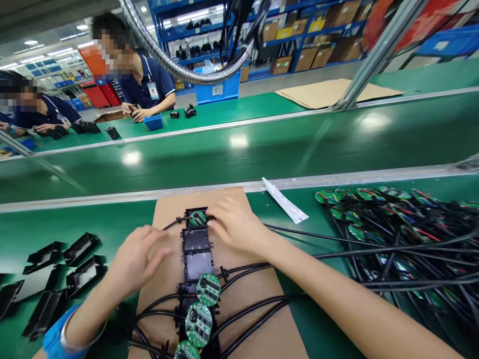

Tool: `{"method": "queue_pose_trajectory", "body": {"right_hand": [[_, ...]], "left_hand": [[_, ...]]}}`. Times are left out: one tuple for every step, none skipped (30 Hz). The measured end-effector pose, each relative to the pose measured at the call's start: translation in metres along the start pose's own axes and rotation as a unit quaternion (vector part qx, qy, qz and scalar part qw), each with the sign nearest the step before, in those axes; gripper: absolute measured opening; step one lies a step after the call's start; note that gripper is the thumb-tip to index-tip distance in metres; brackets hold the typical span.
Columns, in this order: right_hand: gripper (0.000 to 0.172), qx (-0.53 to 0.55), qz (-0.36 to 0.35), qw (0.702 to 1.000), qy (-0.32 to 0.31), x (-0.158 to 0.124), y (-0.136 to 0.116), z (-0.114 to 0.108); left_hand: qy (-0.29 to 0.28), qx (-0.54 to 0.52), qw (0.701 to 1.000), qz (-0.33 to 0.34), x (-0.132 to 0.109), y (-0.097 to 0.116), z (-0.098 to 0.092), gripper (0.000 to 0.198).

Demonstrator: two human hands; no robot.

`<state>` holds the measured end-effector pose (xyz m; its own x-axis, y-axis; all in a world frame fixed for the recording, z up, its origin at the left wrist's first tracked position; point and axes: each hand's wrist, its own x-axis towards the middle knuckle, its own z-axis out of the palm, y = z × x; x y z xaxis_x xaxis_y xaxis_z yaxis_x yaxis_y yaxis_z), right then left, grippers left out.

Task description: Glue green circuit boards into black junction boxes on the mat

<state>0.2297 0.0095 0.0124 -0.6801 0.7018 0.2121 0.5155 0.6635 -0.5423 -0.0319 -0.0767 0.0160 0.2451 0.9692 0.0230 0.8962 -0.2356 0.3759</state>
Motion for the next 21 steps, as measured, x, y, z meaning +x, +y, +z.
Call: {"method": "queue_pose_trajectory", "body": {"right_hand": [[0.018,0.004,-0.017,1.000,-0.017,-0.009,-0.013,0.001],[0.016,0.015,-0.024,0.998,-0.051,-0.019,-0.026,0.004],[0.016,0.024,-0.016,0.996,-0.088,-0.028,-0.038,0.006],[0.020,0.031,0.000,0.992,-0.120,-0.036,-0.048,0.009],[0.024,0.033,0.019,0.989,-0.140,-0.043,-0.055,0.012],[0.028,0.034,0.038,0.987,-0.150,-0.047,-0.060,0.014],[0.030,0.036,0.053,0.986,-0.153,-0.051,-0.062,0.015],[0.031,0.037,0.065,0.985,-0.155,-0.052,-0.062,0.016],[0.033,0.036,0.074,0.984,-0.157,-0.053,-0.061,0.016],[0.034,0.035,0.080,0.984,-0.158,-0.052,-0.059,0.016],[0.035,0.037,0.083,0.983,-0.160,-0.052,-0.057,0.017],[0.035,0.044,0.082,0.982,-0.162,-0.052,-0.055,0.017],[0.034,0.059,0.077,0.982,-0.163,-0.051,-0.054,0.018],[0.033,0.075,0.070,0.982,-0.161,-0.052,-0.054,0.020],[0.031,0.088,0.063,0.982,-0.155,-0.053,-0.055,0.022],[0.029,0.094,0.054,0.983,-0.145,-0.054,-0.056,0.023],[0.027,0.095,0.044,0.985,-0.135,-0.055,-0.057,0.025],[0.025,0.094,0.036,0.987,-0.126,-0.056,-0.059,0.025],[0.025,0.094,0.030,0.988,-0.121,-0.056,-0.059,0.023],[0.025,0.098,0.029,0.988,-0.116,-0.056,-0.059,0.021],[0.026,0.106,0.036,0.987,-0.112,-0.055,-0.058,0.018]], "left_hand": [[-0.053,-0.052,0.997,0.035,-0.007,0.004,-0.001,0.021],[-0.110,-0.106,0.986,0.059,-0.013,0.007,-0.001,0.018],[-0.159,-0.149,0.974,0.069,-0.018,0.011,-0.001,0.016],[-0.192,-0.174,0.964,0.066,-0.022,0.013,0.000,0.014],[-0.210,-0.183,0.959,0.057,-0.024,0.015,0.001,0.010],[-0.214,-0.183,0.958,0.050,-0.025,0.016,0.002,0.006],[-0.216,-0.179,0.959,0.049,-0.025,0.017,0.004,0.003],[-0.219,-0.174,0.959,0.054,-0.025,0.017,0.004,0.003],[-0.221,-0.169,0.958,0.061,-0.025,0.017,0.005,0.005],[-0.221,-0.164,0.959,0.067,-0.025,0.017,0.005,0.007],[-0.217,-0.160,0.960,0.071,-0.025,0.017,0.006,0.007],[-0.212,-0.157,0.962,0.073,-0.025,0.017,0.006,0.007],[-0.209,-0.155,0.963,0.075,-0.025,0.018,0.006,0.007],[-0.206,-0.154,0.963,0.077,-0.025,0.018,0.007,0.006],[-0.205,-0.154,0.963,0.080,-0.026,0.019,0.007,0.006],[-0.206,-0.155,0.963,0.083,-0.026,0.019,0.007,0.006],[-0.207,-0.157,0.962,0.086,-0.026,0.019,0.007,0.007],[-0.209,-0.160,0.961,0.089,-0.026,0.019,0.007,0.007],[-0.207,-0.165,0.960,0.088,-0.026,0.018,0.006,0.007],[-0.196,-0.172,0.962,0.083,-0.026,0.016,0.005,0.007],[-0.173,-0.179,0.966,0.072,-0.025,0.014,0.005,0.005]]}}
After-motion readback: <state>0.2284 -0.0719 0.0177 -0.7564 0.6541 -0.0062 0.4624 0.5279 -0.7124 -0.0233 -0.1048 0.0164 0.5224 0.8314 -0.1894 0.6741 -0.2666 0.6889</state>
